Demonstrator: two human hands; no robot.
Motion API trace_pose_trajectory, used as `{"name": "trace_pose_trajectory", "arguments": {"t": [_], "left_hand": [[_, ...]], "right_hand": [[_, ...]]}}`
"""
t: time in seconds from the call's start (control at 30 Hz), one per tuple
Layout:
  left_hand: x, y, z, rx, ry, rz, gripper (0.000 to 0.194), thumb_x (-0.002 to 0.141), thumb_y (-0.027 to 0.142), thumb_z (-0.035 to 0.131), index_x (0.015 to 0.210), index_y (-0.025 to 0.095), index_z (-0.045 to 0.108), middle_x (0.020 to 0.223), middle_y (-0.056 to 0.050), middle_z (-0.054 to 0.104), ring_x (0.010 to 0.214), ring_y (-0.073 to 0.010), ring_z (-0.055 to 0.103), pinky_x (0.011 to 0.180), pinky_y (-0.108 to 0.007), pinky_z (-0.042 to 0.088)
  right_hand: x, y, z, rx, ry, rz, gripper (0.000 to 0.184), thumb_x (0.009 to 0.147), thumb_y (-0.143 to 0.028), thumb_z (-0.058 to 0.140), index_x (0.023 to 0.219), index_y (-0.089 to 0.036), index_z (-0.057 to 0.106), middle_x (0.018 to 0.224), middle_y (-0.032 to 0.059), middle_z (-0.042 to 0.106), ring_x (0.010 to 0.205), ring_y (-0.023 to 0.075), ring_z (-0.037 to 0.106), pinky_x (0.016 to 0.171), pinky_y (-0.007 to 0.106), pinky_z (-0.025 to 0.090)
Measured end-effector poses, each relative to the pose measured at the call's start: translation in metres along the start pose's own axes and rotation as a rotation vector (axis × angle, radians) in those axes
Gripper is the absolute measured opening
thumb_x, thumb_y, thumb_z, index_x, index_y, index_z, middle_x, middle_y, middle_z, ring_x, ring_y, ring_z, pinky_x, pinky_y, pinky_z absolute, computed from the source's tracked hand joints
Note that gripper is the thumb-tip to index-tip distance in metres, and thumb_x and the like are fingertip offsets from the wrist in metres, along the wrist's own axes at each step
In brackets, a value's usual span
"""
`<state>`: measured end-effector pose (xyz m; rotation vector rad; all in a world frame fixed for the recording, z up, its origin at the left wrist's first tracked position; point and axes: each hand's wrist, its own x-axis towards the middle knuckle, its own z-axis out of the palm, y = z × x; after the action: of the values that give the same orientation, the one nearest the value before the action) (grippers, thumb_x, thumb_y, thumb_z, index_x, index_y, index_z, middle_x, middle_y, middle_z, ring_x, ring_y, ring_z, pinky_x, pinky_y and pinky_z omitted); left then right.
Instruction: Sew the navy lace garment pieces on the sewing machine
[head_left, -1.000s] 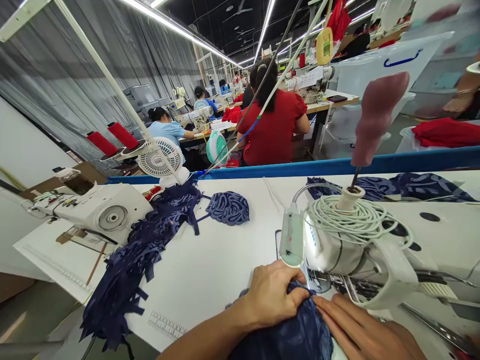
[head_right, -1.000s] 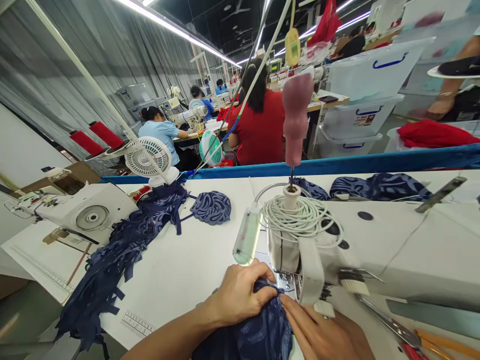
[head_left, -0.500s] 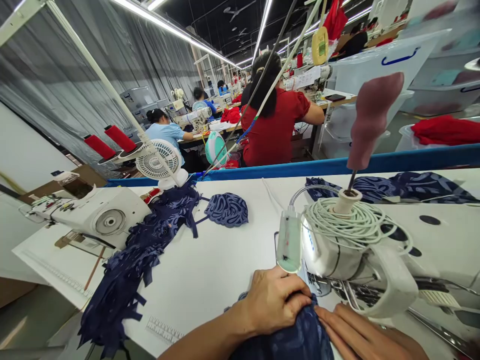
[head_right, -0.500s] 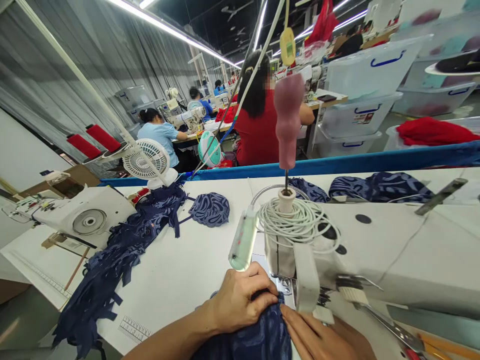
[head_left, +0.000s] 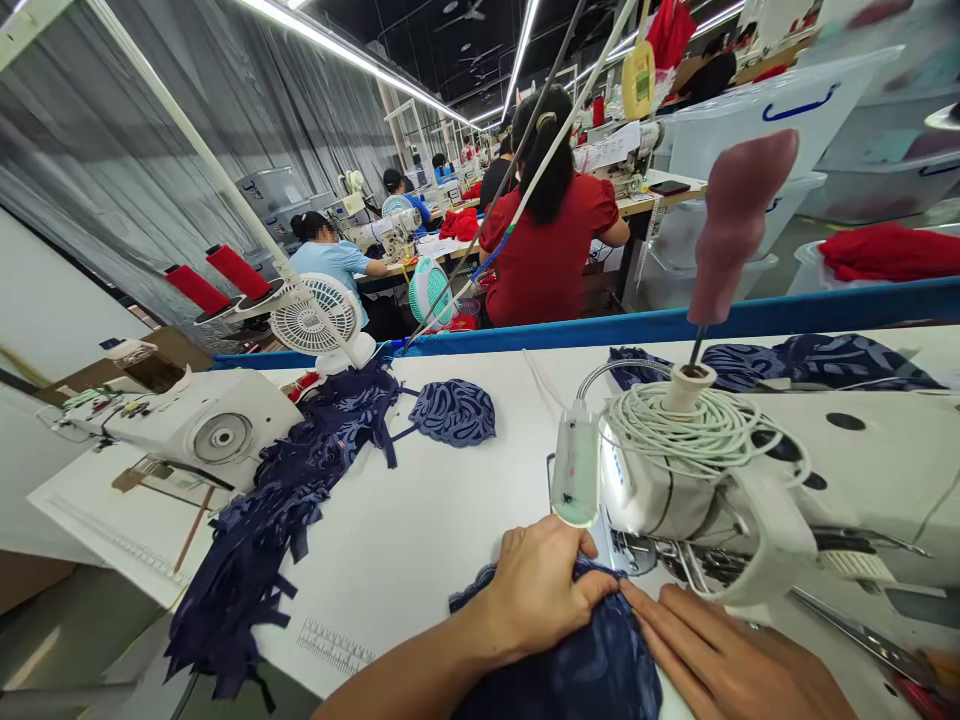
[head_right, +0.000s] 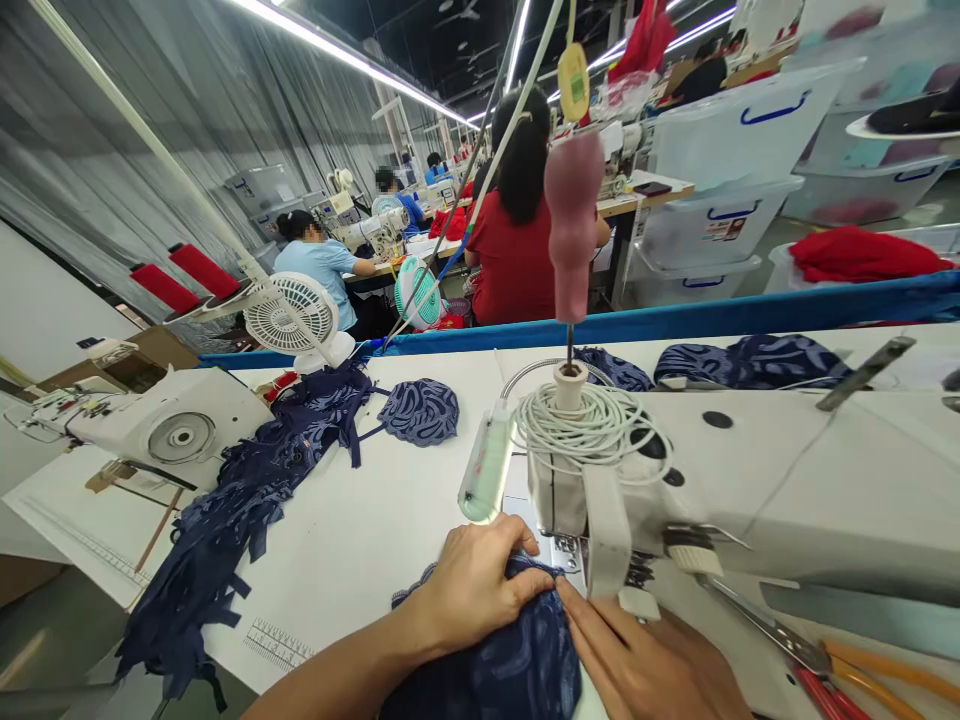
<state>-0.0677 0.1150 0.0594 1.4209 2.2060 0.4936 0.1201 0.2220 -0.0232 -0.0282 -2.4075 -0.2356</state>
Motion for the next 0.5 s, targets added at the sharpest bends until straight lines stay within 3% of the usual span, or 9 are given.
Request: {"name": "trace_pose_trajectory", "arguments": {"t": [0.27,0.5], "left_hand": [[0.005,0.013,-0.008,0.016,-0.081,-0.116,0.028,0.087,0.044,0.069,0.105,0.024,0.076,0.102,-0.008,0.078,0.102,-0.0314,0.072,0.093,-0.042,0.055],[0.013,0.009,0.002,-0.068,-0.094,-0.165,0.026,0.080,0.039,0.071,0.102,0.027,0.080,0.099,-0.004,0.080,0.094,-0.0282,0.073,0.083,-0.036,0.057]], "right_hand": [[0.008,-0.001,-0.005,0.040,0.042,0.011,0.044,0.088,0.007,0.039,0.101,-0.021,0.070,0.106,0.0019,0.076,0.097,0.0165,0.067,0.087,0.033,0.046],[0.012,0.001,-0.006,0.063,0.066,0.019,0.041,0.095,0.005,0.035,0.102,-0.018,0.068,0.102,0.0026,0.077,0.091,0.0176,0.067,0.083,0.035,0.045]]}}
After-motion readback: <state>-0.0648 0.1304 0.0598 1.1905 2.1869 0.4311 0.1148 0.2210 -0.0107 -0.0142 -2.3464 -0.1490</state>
